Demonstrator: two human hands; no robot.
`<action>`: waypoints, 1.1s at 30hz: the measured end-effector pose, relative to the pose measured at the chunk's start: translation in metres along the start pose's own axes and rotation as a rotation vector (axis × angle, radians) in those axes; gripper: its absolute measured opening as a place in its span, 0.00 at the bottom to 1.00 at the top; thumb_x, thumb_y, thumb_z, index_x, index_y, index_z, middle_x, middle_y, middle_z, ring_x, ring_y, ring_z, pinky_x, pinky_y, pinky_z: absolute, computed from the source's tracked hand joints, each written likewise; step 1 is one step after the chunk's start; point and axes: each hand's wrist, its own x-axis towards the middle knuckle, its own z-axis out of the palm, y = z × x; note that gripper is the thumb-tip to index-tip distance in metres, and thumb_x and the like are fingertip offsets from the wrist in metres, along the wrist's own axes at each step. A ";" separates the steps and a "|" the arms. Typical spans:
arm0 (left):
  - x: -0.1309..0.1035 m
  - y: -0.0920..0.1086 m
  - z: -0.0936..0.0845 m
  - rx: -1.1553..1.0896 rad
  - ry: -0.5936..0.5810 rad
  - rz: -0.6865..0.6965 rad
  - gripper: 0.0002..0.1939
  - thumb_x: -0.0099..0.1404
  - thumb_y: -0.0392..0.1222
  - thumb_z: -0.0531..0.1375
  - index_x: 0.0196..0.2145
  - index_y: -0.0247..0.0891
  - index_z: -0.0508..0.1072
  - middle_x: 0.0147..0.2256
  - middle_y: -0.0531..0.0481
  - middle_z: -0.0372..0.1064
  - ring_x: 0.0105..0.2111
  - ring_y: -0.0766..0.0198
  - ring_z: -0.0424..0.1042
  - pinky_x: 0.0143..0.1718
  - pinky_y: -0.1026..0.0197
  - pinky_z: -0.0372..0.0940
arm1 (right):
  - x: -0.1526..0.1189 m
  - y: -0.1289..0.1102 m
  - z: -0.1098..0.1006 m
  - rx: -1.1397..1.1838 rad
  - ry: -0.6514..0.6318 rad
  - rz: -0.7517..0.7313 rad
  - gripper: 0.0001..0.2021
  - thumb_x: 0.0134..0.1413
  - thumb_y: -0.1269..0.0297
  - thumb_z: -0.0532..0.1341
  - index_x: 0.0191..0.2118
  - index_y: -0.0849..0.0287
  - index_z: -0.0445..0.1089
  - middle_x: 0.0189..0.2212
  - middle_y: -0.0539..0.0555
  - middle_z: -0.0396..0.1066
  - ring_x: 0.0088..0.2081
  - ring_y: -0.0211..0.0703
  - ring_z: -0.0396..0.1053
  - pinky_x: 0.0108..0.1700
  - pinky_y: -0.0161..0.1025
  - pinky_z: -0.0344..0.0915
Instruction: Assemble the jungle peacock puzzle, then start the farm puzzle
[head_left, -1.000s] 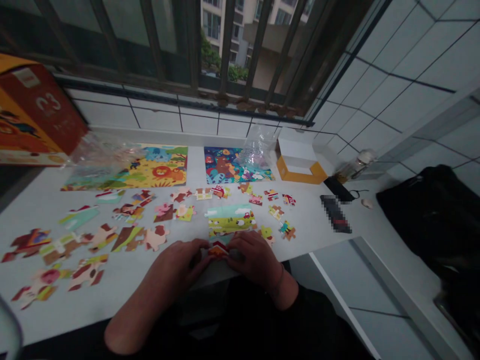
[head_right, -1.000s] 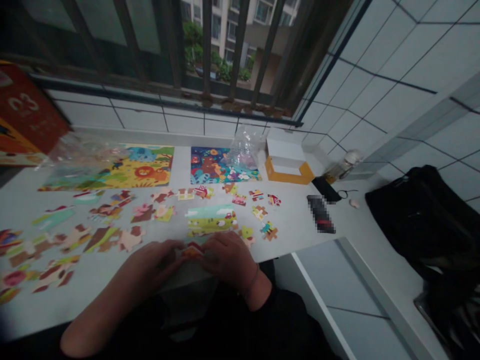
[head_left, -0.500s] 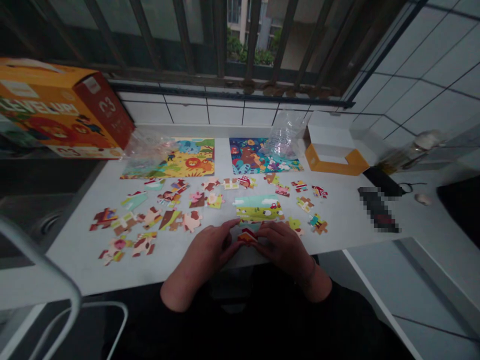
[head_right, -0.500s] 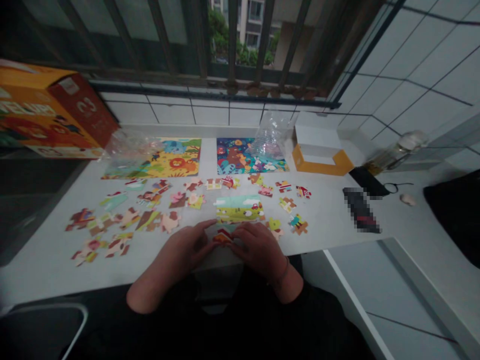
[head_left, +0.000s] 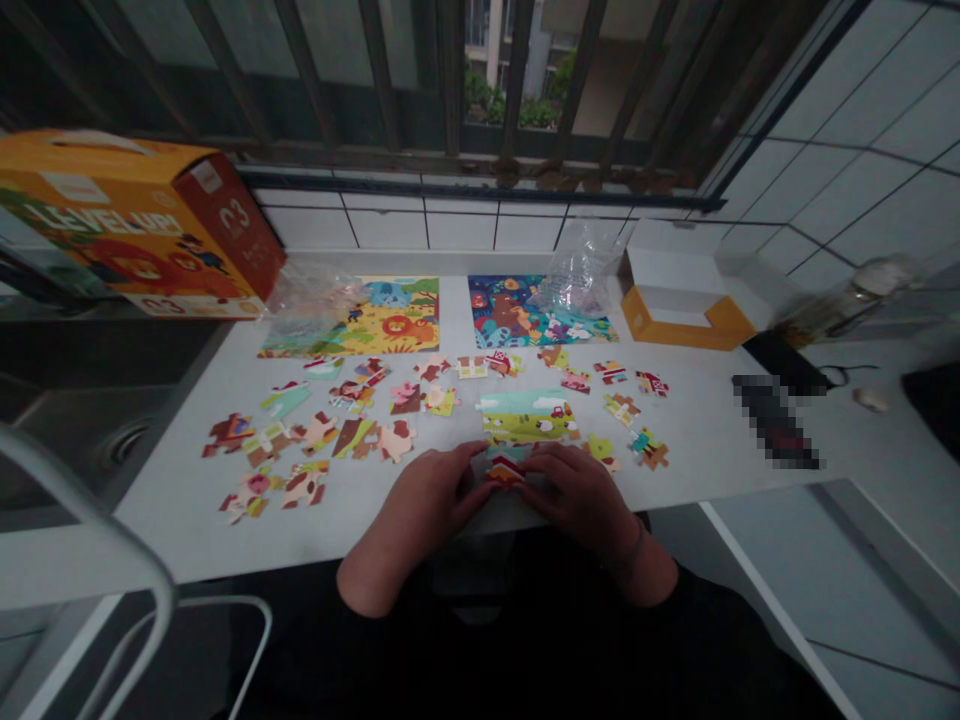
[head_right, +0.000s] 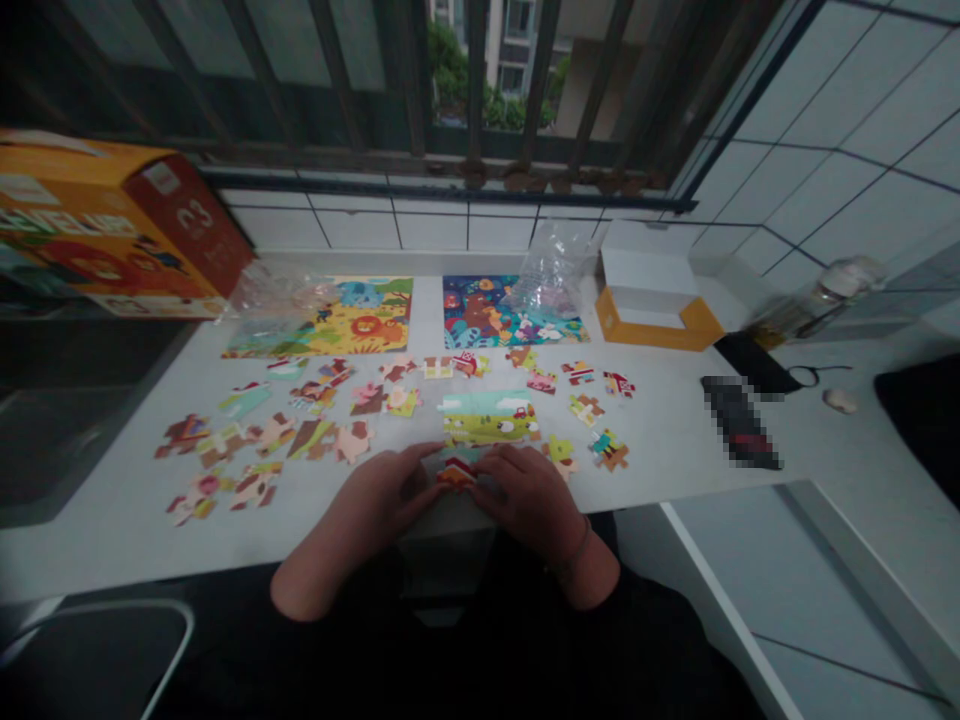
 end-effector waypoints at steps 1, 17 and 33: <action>0.000 0.000 0.000 -0.002 -0.002 0.000 0.26 0.80 0.56 0.63 0.68 0.41 0.75 0.34 0.49 0.80 0.36 0.52 0.79 0.38 0.54 0.66 | 0.000 0.000 0.000 -0.002 0.002 -0.003 0.08 0.76 0.55 0.67 0.48 0.53 0.80 0.45 0.58 0.84 0.43 0.50 0.82 0.47 0.46 0.78; 0.000 0.002 -0.001 -0.033 0.012 -0.023 0.25 0.77 0.55 0.66 0.65 0.42 0.75 0.34 0.51 0.79 0.35 0.53 0.78 0.38 0.55 0.64 | 0.000 0.000 0.000 -0.004 0.001 -0.004 0.07 0.75 0.56 0.68 0.50 0.52 0.80 0.45 0.58 0.84 0.44 0.51 0.82 0.47 0.48 0.79; -0.004 0.003 0.002 -0.104 0.022 -0.030 0.28 0.76 0.60 0.68 0.65 0.42 0.75 0.32 0.52 0.78 0.32 0.56 0.76 0.34 0.55 0.61 | -0.005 0.005 -0.001 -0.016 0.007 -0.028 0.09 0.77 0.55 0.66 0.50 0.50 0.83 0.42 0.58 0.84 0.43 0.52 0.82 0.45 0.48 0.78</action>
